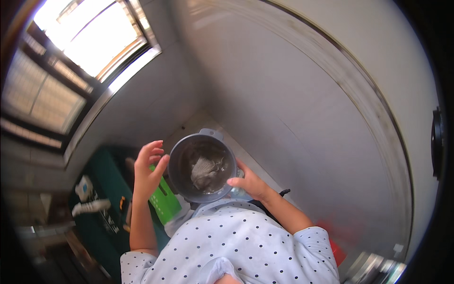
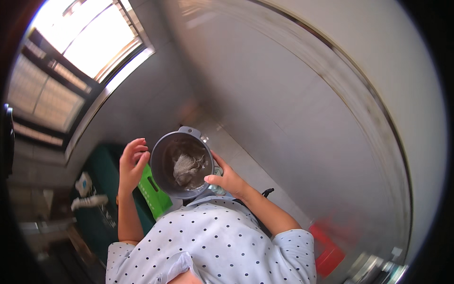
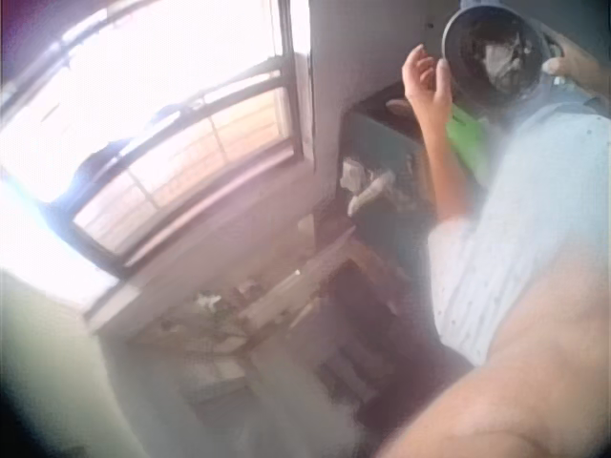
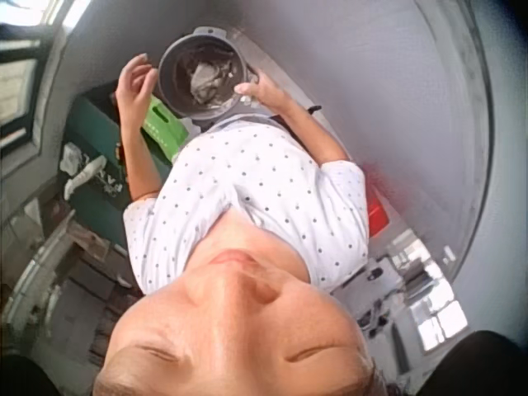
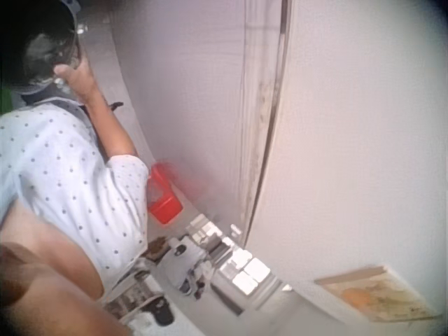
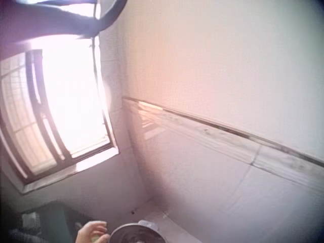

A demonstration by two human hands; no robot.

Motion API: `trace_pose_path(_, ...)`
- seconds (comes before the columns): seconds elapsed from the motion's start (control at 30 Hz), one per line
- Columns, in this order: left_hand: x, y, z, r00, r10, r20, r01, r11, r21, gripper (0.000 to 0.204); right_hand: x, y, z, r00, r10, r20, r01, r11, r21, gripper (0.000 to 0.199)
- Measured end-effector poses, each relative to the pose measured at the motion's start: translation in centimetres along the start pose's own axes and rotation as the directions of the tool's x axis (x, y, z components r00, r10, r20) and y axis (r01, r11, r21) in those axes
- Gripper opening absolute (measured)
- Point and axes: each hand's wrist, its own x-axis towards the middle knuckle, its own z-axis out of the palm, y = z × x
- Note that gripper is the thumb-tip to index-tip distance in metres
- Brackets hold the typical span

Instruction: The person wipes a kitchen countertop and a dining table with a blue cloth. They then retrieve a light blue cloth from a shelf, walk to the dining table, and place it into a metal pot containing a mesh bag. The person carries the pot to the bathroom and pours its contents into a white basin.

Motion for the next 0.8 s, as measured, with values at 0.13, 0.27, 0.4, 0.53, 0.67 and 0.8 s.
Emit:
trace_pose_path(0.13, -0.6, -1.3, 2.9, 0.838, -0.196, 0.510, 0.442, 0.791, -0.422, 0.061, -6.6, 1.6, 0.6, 0.987, -0.015, -0.159, 0.050, 0.975, 0.218, 0.085)
trace_pose_path(0.27, -3.4, -1.2, 9.2, 0.584, -0.044, 0.811, 0.666, 0.598, -0.447, 0.070, -14.4, 5.6, 0.9, 0.918, -0.078, -0.390, 0.183, 0.953, 0.240, 0.084)
trace_pose_path(0.4, -2.5, -1.4, 12.0, 0.281, -0.094, 0.955, 0.828, 0.527, -0.192, 0.064, -17.2, 8.3, 1.0, 0.797, -0.230, -0.558, 0.334, 0.938, 0.089, 0.083)
trace_pose_path(0.53, -4.0, 0.0, 13.3, 0.097, -0.074, 0.993, 0.831, 0.554, -0.040, 0.059, -21.0, 10.0, 5.4, 0.675, -0.198, -0.710, 0.435, 0.885, 0.166, 0.081)
trace_pose_path(0.67, -3.4, 0.8, 14.3, -0.011, -0.086, 0.996, 0.806, 0.588, 0.060, 0.057, -23.5, 11.2, 8.6, 0.397, -0.221, -0.891, 0.574, 0.817, 0.053, 0.069)
trace_pose_path(0.8, -8.8, 1.0, 15.3, -0.038, -0.091, 0.995, 0.845, 0.528, 0.081, 0.054, -31.7, 16.0, 12.6, 0.070, -0.135, -0.988, 0.730, 0.682, -0.042, 0.047)
